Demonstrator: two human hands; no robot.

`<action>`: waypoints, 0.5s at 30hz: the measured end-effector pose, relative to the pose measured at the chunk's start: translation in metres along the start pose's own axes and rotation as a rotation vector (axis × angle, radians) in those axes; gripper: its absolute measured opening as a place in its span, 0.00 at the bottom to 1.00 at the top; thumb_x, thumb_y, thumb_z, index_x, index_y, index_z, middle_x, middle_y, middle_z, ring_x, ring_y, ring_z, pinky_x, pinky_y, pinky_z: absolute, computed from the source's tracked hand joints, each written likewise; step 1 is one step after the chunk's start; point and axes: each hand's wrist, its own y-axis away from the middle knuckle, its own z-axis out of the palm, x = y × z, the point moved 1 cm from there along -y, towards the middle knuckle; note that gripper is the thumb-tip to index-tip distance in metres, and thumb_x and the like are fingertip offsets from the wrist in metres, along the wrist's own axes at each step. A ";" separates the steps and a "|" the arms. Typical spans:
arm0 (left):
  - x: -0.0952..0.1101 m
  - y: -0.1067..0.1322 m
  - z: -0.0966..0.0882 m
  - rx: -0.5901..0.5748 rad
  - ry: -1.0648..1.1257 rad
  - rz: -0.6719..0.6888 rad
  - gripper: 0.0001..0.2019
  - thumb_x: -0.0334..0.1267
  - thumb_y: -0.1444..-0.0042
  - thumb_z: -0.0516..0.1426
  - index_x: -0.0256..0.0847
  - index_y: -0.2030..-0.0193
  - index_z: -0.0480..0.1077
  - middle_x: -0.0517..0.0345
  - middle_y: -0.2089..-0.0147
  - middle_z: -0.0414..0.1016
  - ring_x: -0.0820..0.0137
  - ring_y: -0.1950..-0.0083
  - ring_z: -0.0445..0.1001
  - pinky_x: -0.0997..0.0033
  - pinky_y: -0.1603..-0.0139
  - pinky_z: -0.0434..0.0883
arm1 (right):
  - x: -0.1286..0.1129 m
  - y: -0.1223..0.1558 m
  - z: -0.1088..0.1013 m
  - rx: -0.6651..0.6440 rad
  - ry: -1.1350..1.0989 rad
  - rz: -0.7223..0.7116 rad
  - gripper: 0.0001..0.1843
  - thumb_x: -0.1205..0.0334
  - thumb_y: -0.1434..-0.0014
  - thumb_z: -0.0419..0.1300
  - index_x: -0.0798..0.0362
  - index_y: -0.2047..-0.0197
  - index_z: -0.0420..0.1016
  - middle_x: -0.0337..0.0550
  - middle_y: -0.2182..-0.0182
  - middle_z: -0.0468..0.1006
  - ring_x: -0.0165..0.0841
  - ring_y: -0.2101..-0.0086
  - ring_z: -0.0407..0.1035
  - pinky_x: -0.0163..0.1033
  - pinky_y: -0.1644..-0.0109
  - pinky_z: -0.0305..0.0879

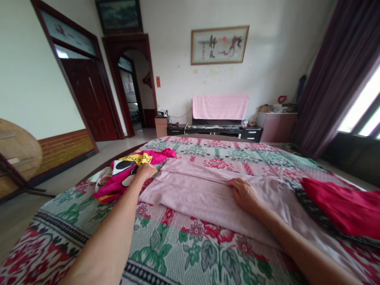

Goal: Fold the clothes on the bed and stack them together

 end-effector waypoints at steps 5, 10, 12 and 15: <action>0.004 0.007 -0.005 -0.288 -0.114 0.016 0.12 0.45 0.54 0.58 0.41 0.80 0.74 0.55 0.79 0.74 0.65 0.69 0.74 0.73 0.70 0.64 | 0.003 0.002 0.003 0.045 -0.005 -0.009 0.17 0.70 0.44 0.48 0.54 0.60 0.78 0.49 0.57 0.78 0.38 0.55 0.71 0.42 0.46 0.63; 0.004 0.011 -0.005 -0.376 -0.050 0.045 0.11 0.45 0.58 0.60 0.43 0.72 0.78 0.61 0.76 0.76 0.69 0.70 0.72 0.75 0.72 0.63 | 0.005 0.002 0.004 0.058 -0.018 -0.028 0.17 0.69 0.44 0.48 0.55 0.61 0.78 0.50 0.57 0.78 0.38 0.56 0.71 0.44 0.46 0.64; 0.004 0.011 -0.004 -0.393 -0.037 0.044 0.09 0.43 0.60 0.61 0.42 0.74 0.78 0.61 0.76 0.76 0.70 0.71 0.72 0.75 0.72 0.63 | 0.004 0.002 0.004 0.061 -0.024 -0.031 0.17 0.69 0.44 0.48 0.54 0.62 0.78 0.50 0.57 0.79 0.39 0.56 0.71 0.44 0.46 0.64; 0.003 0.009 -0.001 -0.380 -0.042 0.026 0.06 0.40 0.62 0.62 0.41 0.78 0.75 0.60 0.80 0.72 0.69 0.73 0.70 0.74 0.73 0.62 | 0.003 0.002 0.004 0.065 -0.026 -0.033 0.16 0.69 0.44 0.48 0.54 0.62 0.78 0.49 0.57 0.79 0.38 0.56 0.71 0.43 0.46 0.64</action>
